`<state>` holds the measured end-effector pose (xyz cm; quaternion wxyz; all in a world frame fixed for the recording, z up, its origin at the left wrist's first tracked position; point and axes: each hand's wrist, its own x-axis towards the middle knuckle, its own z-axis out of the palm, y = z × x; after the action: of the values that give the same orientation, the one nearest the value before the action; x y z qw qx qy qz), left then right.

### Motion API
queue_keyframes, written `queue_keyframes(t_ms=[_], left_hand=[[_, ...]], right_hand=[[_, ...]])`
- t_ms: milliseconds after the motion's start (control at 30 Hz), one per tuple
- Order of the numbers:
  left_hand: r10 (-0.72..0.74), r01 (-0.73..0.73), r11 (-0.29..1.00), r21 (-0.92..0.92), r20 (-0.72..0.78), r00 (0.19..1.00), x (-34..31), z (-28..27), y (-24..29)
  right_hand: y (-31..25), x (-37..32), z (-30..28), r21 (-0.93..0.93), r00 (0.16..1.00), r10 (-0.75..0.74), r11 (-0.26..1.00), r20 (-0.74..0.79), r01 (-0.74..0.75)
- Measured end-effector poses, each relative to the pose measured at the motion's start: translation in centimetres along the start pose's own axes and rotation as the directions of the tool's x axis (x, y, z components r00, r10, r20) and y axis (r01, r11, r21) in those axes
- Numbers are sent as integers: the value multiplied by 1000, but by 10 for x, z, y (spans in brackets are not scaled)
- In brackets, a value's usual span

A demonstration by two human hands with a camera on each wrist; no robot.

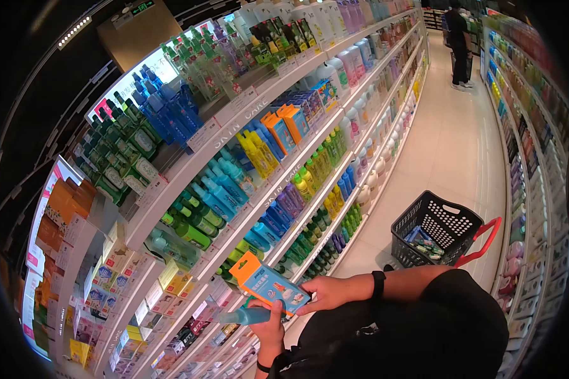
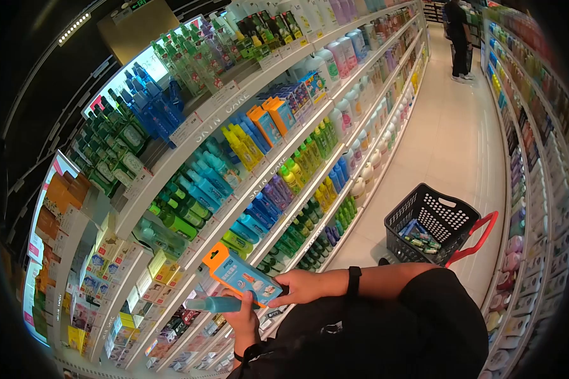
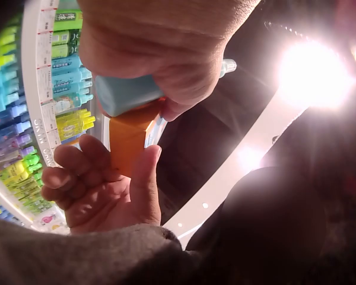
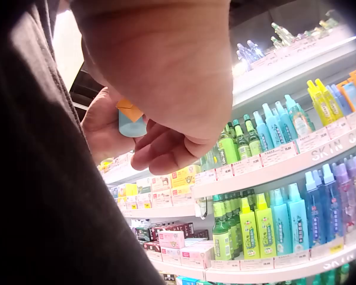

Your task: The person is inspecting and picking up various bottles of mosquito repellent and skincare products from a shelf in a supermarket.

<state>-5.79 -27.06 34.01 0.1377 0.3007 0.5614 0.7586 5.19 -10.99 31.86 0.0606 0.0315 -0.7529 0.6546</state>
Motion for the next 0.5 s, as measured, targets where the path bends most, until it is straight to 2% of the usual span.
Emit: queue_keyframes(t_ms=[67,233,333,500], left_hand=[[28,-27,999,-35,14,1000,1,4,0],[-67,68,997,-29,42,997,3,14,-2],[-65,61,997,44,112,992,2,13,-7],[-68,65,998,27,142,988,1,26,-5]], right_hand=[[-2,-4,0,92,1000,16,996,-27,-13],[8,-8,-12,429,999,44,902,-2,-39],[6,-13,-20,493,997,66,869,-24,-46],[3,-23,-27,521,994,73,853,-82,-20]])
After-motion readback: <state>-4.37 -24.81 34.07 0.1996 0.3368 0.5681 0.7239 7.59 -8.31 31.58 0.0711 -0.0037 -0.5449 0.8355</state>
